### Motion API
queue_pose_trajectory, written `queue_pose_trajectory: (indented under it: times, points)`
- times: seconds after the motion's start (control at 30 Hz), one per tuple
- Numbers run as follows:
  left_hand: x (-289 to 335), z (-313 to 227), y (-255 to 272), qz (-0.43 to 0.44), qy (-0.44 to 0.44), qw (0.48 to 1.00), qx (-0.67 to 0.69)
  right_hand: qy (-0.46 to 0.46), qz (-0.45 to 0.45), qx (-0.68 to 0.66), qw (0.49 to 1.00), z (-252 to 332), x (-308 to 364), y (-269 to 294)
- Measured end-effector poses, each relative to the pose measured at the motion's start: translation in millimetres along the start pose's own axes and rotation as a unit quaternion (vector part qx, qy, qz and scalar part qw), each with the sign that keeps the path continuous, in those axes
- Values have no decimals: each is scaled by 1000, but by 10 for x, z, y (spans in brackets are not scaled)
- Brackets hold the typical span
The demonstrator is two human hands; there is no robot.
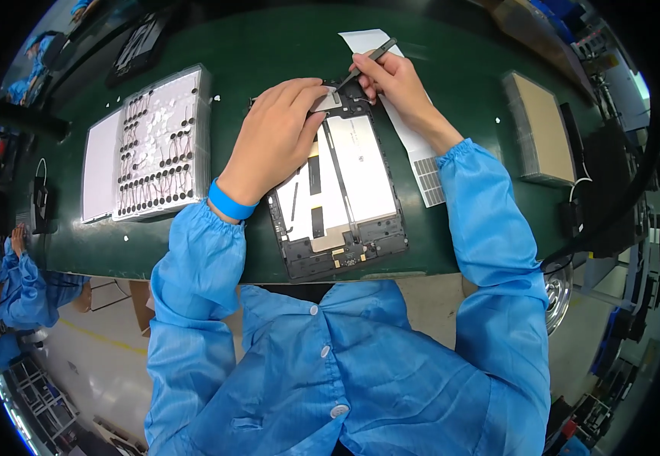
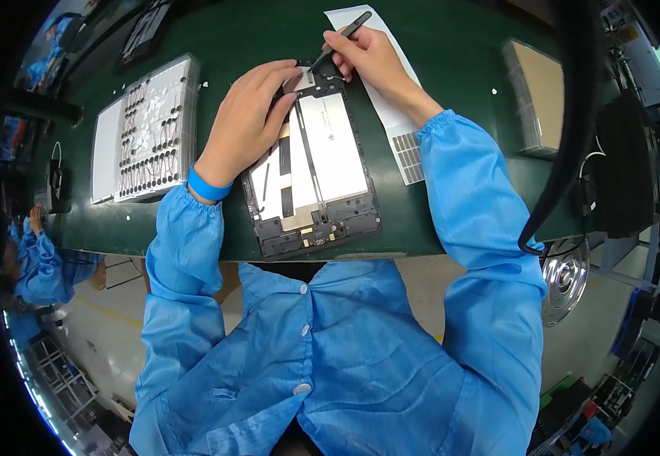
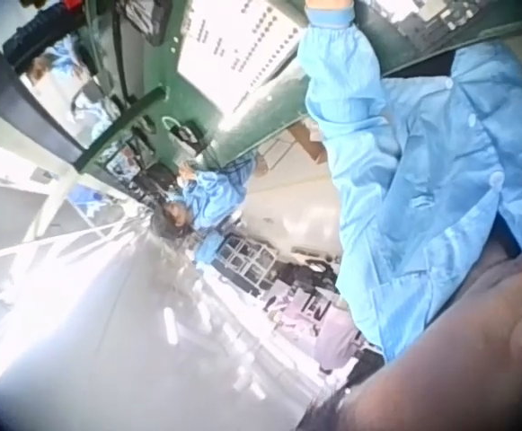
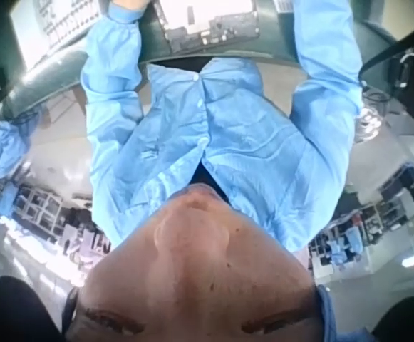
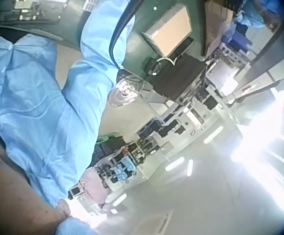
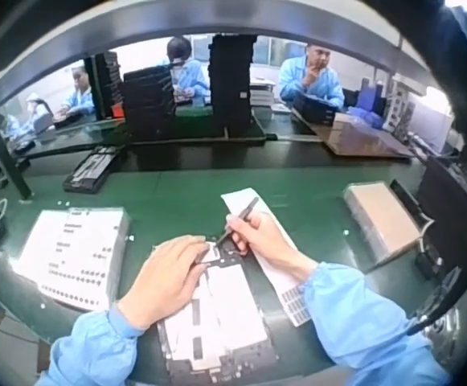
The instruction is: Assembling internal components and cables of a tablet device at a production workbench.
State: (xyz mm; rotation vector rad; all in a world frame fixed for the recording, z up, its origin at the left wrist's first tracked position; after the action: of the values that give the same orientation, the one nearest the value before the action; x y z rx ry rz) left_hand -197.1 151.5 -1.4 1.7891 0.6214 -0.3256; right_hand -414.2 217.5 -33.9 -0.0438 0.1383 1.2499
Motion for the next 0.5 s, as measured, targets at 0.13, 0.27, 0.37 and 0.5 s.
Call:
queue_pose_trajectory:
  times: [0.13,0.27,0.37,0.5]
  points:
    - [-69,-56,-42,12,2,1000,9,5,-2,16,1000,-35,10,71]
    - [-3,-29,-1,4,-12,1000,-24,66,-44,39,996,-14,-15,-44]
    - [-10,-56,11,-25,-66,997,-26,123,-88,14,988,31,5,-23]
    - [40,-20,-91,7,-56,998,-17,161,-99,74,979,217,113,-98]
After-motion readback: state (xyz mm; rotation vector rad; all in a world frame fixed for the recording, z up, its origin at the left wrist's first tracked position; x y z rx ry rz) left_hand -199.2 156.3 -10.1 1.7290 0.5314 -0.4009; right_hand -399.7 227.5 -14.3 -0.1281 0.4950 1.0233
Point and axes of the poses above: each hand's wrist, its own x-axis away from the middle knuckle, its own y-axis out of the back of the hand, z = x × y, the point moved 2 cm from there along -x, towards the middle knuckle, and after that the axes turned 2 degrees about z, right-handed, at the moved point
